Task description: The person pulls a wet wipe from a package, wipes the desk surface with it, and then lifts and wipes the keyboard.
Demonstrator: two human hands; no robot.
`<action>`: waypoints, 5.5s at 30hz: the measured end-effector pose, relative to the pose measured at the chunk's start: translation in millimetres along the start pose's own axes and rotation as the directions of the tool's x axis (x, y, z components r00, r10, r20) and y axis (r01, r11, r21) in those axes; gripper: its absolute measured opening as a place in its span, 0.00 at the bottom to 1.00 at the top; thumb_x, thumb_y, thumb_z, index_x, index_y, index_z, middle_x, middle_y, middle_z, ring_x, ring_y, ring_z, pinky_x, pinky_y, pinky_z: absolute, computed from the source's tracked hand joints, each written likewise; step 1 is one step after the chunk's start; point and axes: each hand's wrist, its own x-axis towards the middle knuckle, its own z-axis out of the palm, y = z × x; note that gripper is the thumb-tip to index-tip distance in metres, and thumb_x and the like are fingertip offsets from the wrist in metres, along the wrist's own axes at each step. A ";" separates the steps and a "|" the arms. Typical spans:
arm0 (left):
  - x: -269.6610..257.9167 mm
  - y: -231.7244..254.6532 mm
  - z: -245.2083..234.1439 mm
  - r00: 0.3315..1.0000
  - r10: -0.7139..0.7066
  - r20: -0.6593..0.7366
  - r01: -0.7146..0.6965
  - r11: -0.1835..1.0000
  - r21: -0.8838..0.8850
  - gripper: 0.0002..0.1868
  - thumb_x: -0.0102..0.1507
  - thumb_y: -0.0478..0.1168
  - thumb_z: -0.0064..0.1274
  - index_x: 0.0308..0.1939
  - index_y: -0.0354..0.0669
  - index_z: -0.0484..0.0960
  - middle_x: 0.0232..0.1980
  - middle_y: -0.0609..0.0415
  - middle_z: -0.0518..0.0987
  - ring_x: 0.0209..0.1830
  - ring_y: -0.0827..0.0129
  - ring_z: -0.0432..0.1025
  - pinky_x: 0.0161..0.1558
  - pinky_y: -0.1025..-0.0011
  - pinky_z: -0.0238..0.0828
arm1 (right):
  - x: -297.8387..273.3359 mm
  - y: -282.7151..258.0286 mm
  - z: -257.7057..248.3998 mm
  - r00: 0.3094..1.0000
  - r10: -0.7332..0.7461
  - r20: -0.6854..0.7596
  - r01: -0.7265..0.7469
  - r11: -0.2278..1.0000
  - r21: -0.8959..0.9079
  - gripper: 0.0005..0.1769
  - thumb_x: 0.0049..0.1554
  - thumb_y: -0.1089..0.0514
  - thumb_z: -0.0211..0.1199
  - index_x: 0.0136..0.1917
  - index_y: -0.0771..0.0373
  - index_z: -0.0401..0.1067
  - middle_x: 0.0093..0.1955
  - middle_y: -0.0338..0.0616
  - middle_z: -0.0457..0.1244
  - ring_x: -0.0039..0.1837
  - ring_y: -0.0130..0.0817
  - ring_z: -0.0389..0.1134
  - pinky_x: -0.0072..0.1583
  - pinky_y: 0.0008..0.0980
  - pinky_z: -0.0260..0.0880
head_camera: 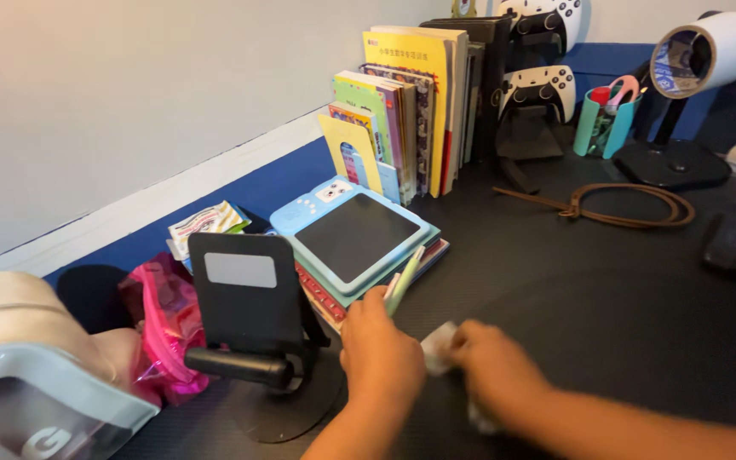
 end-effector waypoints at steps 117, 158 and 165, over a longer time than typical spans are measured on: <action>-84.0 37.4 54.8 0.742 0.495 0.452 -0.417 0.869 -0.266 0.24 0.58 0.27 0.48 0.60 0.40 0.70 0.55 0.39 0.71 0.55 0.44 0.71 0.55 0.56 0.70 | -198.0 -30.0 -96.6 0.563 0.526 -0.638 -0.534 0.820 0.205 0.12 0.51 0.65 0.60 0.44 0.58 0.83 0.45 0.45 0.70 0.45 0.43 0.73 0.49 0.38 0.74; -160.3 118.9 87.9 0.817 0.348 0.459 -0.265 0.935 -0.238 0.27 0.59 0.30 0.51 0.64 0.38 0.70 0.55 0.40 0.76 0.54 0.49 0.76 0.51 0.56 0.76 | -612.6 49.8 -171.0 0.152 0.816 -0.557 -0.885 -0.138 -0.444 0.23 0.52 0.51 0.67 0.61 0.49 0.77 0.54 0.39 0.70 0.61 0.33 0.70 0.59 0.31 0.73; -109.7 87.2 75.3 0.833 0.393 0.390 -0.306 0.914 -0.267 0.27 0.58 0.30 0.50 0.63 0.38 0.72 0.54 0.37 0.77 0.54 0.45 0.75 0.52 0.55 0.74 | -487.0 4.5 -160.3 -0.116 0.906 -0.408 -0.984 -0.049 0.169 0.19 0.59 0.59 0.62 0.64 0.56 0.75 0.56 0.44 0.68 0.43 0.41 0.78 0.49 0.39 0.78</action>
